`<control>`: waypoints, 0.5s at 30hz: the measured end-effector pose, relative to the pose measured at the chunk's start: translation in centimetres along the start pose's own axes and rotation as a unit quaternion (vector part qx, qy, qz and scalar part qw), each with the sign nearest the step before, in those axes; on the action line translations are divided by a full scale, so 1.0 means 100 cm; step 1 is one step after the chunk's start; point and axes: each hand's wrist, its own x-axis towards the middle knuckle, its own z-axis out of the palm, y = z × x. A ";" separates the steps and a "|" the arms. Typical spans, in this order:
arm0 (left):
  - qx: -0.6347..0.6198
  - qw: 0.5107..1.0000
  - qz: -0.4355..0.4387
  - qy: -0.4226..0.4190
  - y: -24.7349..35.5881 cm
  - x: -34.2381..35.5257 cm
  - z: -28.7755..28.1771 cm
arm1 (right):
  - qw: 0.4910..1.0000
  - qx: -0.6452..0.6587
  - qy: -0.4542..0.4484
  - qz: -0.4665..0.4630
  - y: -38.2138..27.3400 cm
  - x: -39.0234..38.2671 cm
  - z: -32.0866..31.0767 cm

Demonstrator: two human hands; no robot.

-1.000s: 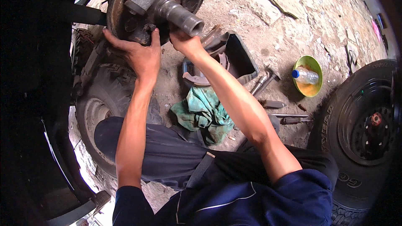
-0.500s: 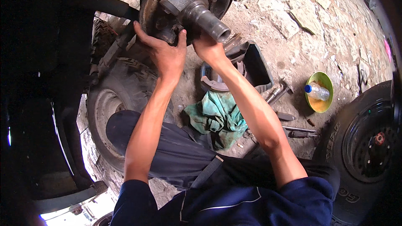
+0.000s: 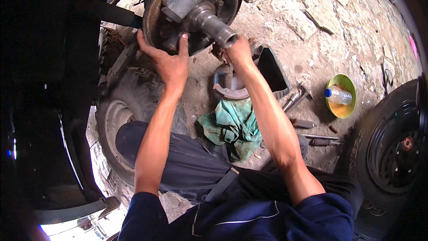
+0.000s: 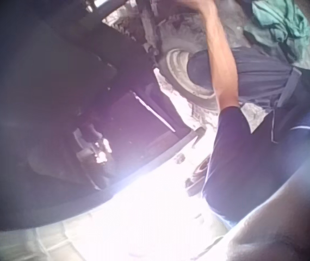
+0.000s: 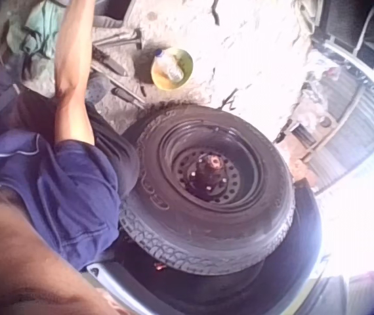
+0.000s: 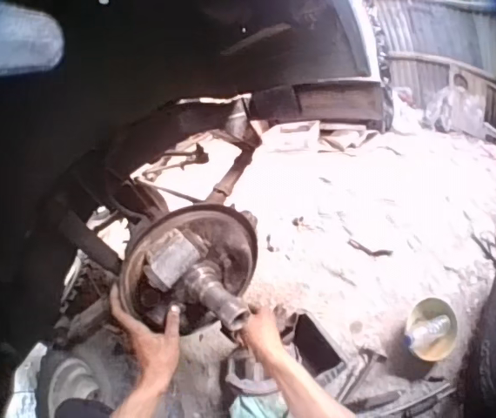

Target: The person cleans a mechanical part with a wire brush and a cloth, then applies a dark substance to it before installing it into a vehicle's brake assembly.

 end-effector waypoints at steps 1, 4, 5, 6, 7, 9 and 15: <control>-0.011 1.000 -0.013 -0.009 0.002 -0.001 0.000 | 0.999 0.015 0.038 -0.012 -0.006 -0.001 -0.007; 0.010 1.000 0.016 -0.016 -0.001 -0.001 -0.006 | 0.995 -0.022 0.062 -0.077 -0.021 -0.001 -0.038; 0.000 0.999 0.031 -0.017 0.000 0.000 -0.007 | 0.994 -0.011 0.086 -0.073 -0.026 0.001 -0.048; -0.002 0.999 0.025 -0.023 0.001 -0.001 -0.009 | 0.992 0.000 0.109 -0.070 -0.029 0.006 -0.061; -0.008 0.999 0.023 -0.030 0.006 -0.001 -0.008 | 0.988 0.009 0.138 -0.070 -0.024 0.021 -0.079; -0.007 0.999 0.021 -0.033 0.006 0.000 -0.013 | 0.985 0.004 0.169 -0.044 -0.019 0.029 -0.101; 0.012 0.999 0.027 -0.027 0.013 0.001 -0.017 | 0.989 -0.047 0.124 0.060 0.019 0.024 -0.107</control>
